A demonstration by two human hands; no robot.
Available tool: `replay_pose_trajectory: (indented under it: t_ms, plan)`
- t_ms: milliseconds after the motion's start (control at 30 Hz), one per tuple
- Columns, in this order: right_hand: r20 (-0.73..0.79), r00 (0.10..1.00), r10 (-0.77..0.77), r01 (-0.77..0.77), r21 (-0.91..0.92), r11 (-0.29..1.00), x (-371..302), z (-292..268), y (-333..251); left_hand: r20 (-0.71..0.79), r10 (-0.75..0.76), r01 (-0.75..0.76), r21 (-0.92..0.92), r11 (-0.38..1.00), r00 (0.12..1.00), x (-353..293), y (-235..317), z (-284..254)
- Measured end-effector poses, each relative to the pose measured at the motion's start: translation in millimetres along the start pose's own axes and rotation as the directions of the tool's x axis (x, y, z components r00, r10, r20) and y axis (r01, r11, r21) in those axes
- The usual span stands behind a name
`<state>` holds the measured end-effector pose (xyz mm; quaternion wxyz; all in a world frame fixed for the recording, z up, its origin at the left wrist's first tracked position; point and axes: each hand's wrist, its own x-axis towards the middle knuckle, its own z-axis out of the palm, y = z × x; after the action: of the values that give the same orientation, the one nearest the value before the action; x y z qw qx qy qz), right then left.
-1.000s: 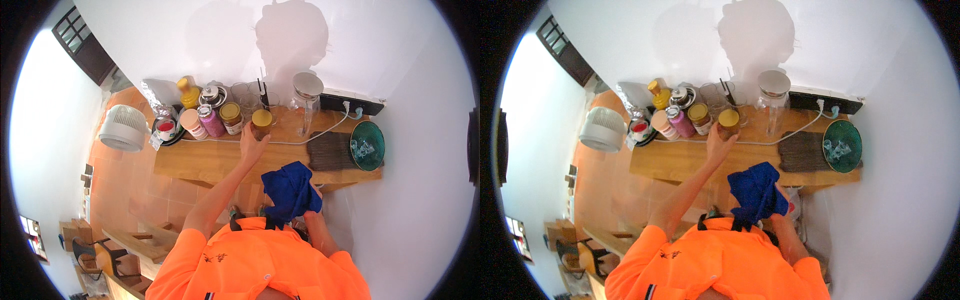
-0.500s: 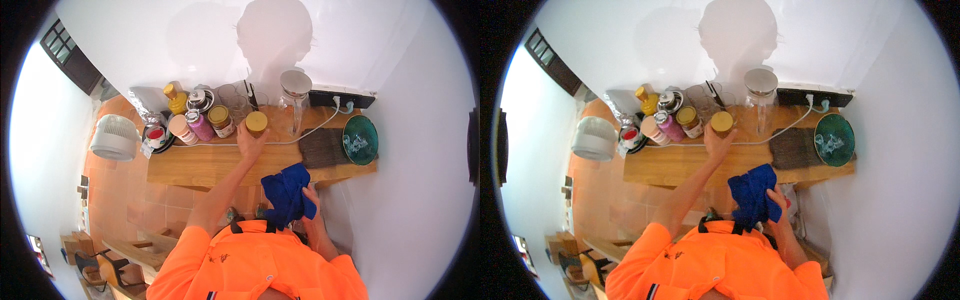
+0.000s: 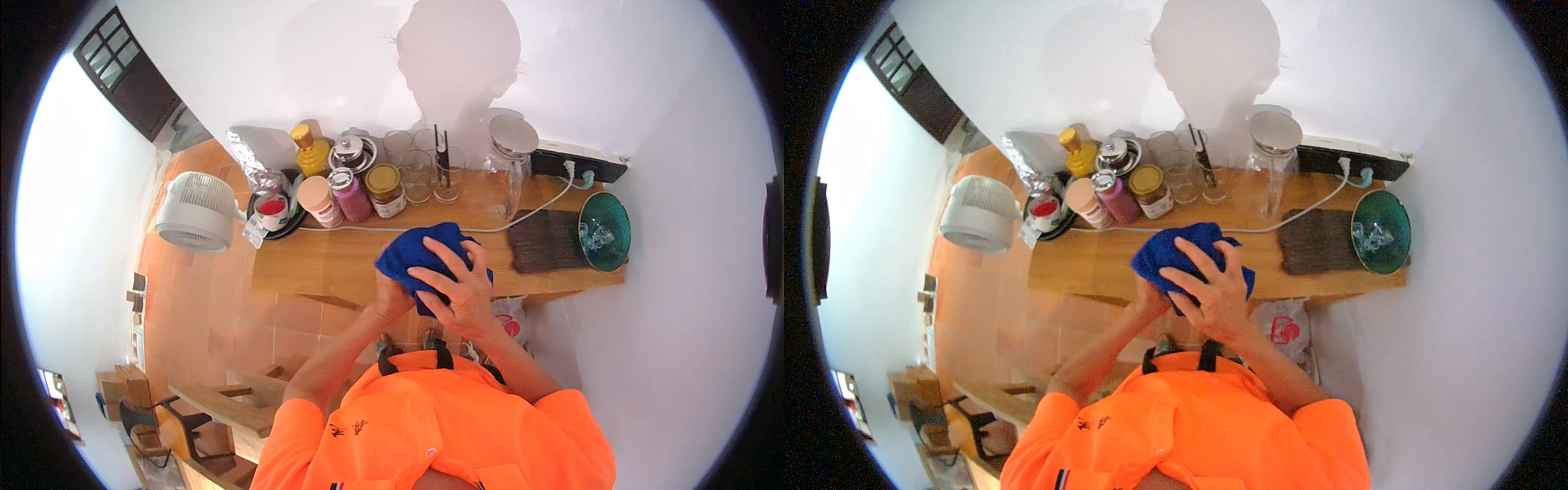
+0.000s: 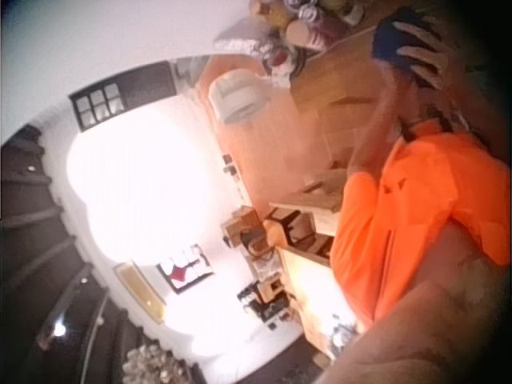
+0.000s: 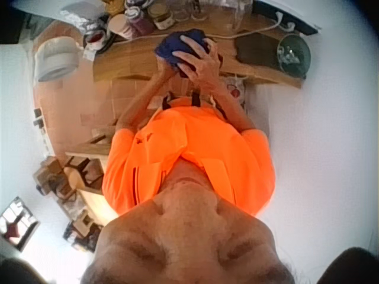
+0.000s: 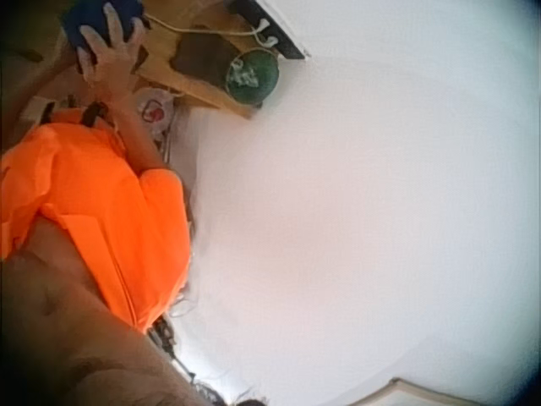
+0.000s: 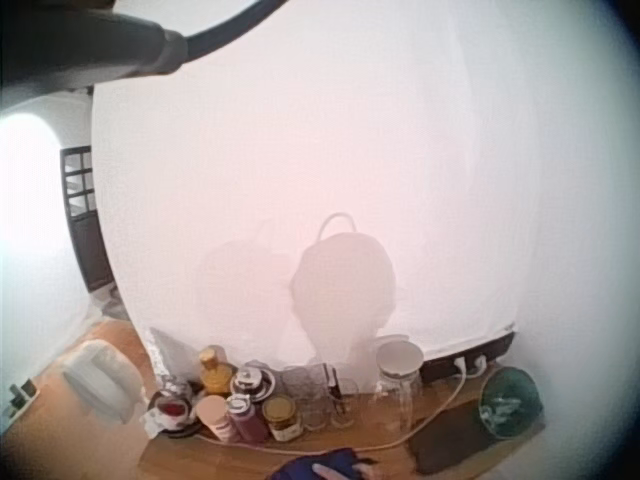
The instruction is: The person wipes a wooden cabinet and a countertop with a blue cloth. They move glass jars and a green bowl to clean underneath them, then wipe the inside of a cabinet door. The person also wipes a metal coffee press and places chopsticks into a glass.
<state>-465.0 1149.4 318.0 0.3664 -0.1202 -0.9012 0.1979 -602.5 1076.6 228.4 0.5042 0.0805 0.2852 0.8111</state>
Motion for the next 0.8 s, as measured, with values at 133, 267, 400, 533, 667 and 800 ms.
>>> replay_pose_trajectory:
  t_ms: [133, 267, 400, 533, 667, 800]
  plan:
    - [0.036, 0.998, -0.051, 0.05, 0.011, 0.999, 22, 15, -6, 0.101, 0.26, -0.277, 0.457, 0.845, 0.96, 8, 10, -37]
    - [0.116, 0.991, 0.063, -0.081, 0.155, 0.985, 52, 21, 2, 0.3, 0.481, -0.524, 0.726, 0.446, 0.824, -4, 30, -25]
    - [0.233, 0.93, 0.286, -0.354, 0.349, 0.868, 59, 44, 28, 0.455, 0.491, -0.46, 0.88, -0.12, 0.743, -10, 38, -19]
    - [0.453, 0.717, 0.53, -0.678, 0.63, 0.379, 49, 50, 25, 0.4, 0.499, -0.429, 0.901, -0.063, 0.769, -17, 42, -17]
    - [0.429, 0.627, 0.65, -0.543, 0.839, -0.03, 18, 72, 0, 0.275, 0.521, -0.398, 0.907, 0.138, 0.808, -19, 41, -24]
    - [0.177, 0.755, 0.631, -0.572, 0.649, 0.502, -21, 100, -5, -0.012, 0.376, -0.252, 0.722, 0.645, 0.927, -30, 44, -18]
